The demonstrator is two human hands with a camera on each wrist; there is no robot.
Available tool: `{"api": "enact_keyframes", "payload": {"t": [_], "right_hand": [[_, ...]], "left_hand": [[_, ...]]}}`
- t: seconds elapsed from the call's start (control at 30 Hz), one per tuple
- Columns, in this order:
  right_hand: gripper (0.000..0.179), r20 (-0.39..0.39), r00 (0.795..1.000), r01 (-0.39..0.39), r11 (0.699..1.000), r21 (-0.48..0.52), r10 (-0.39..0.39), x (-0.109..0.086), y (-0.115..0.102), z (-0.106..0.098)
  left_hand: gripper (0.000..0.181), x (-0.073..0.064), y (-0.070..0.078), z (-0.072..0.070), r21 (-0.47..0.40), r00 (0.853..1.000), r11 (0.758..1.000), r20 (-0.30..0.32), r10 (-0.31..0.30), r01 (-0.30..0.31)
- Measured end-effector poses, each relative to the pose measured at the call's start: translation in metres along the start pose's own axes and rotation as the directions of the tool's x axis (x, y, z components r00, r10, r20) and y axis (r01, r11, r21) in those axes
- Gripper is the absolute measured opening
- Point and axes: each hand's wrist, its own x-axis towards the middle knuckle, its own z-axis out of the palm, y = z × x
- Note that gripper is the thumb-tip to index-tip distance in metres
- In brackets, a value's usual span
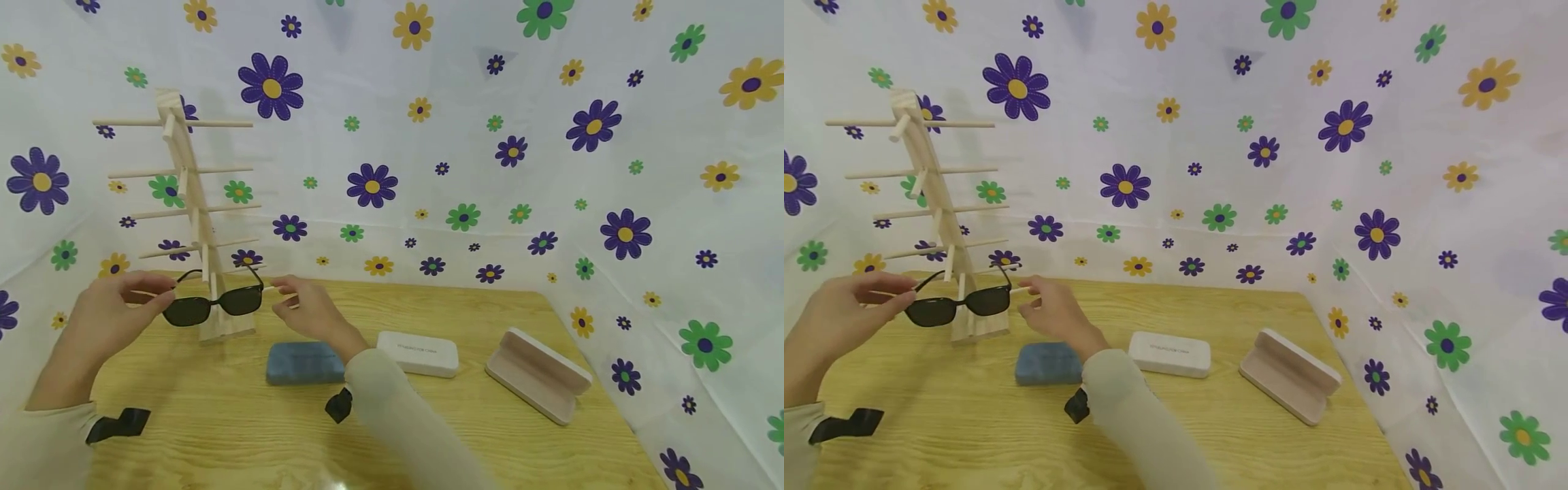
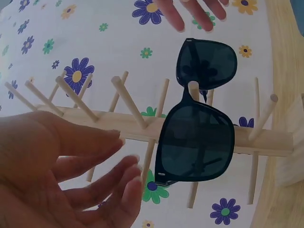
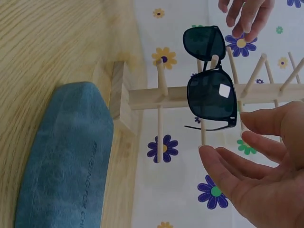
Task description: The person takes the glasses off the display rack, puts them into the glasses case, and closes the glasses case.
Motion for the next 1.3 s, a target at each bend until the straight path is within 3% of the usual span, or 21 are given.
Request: {"api": "enact_keyframes", "payload": {"t": [0.1,0.3,0.53,0.63,0.8,1.0,1.3], "right_hand": [[0.047,0.001,1.0,0.005,1.0,0.001,-0.005,0.004,-0.006,0.008],[0.052,0.019,1.0,0.002,1.0,-0.013,-0.001,0.008,-0.014,0.021],[0.049,0.026,0.998,-0.057,0.996,0.073,0.055,0.003,-0.015,0.023],[0.047,0.017,0.997,-0.072,0.991,0.113,0.071,-0.001,-0.018,0.02],[0.044,-0.024,0.997,-0.074,0.991,0.114,0.077,-0.01,-0.021,0.014],[0.04,-0.06,0.998,-0.022,0.989,0.145,0.031,-0.02,-0.019,0.01],[0.037,-0.085,0.993,-0.059,0.971,0.231,0.081,-0.033,-0.012,0.005]], "left_hand": [[0.043,0.001,-0.005,0.0,0.04,0.999,0.998,0.022,-0.049,0.048],[0.052,0.003,-0.016,0.003,0.035,0.987,0.999,0.154,-0.047,0.042],[0.05,0.002,-0.017,0.004,-0.003,0.992,0.997,0.092,-0.083,0.083],[0.053,0.0,-0.016,0.003,-0.075,0.991,0.992,0.096,-0.089,0.097],[0.061,-0.003,-0.009,-0.001,-0.156,0.982,0.981,0.164,-0.089,0.115],[0.069,-0.005,-0.002,-0.007,-0.14,0.97,0.981,0.222,-0.102,0.135],[0.072,-0.01,0.013,-0.007,-0.088,0.949,0.991,0.307,-0.065,0.096]]}}
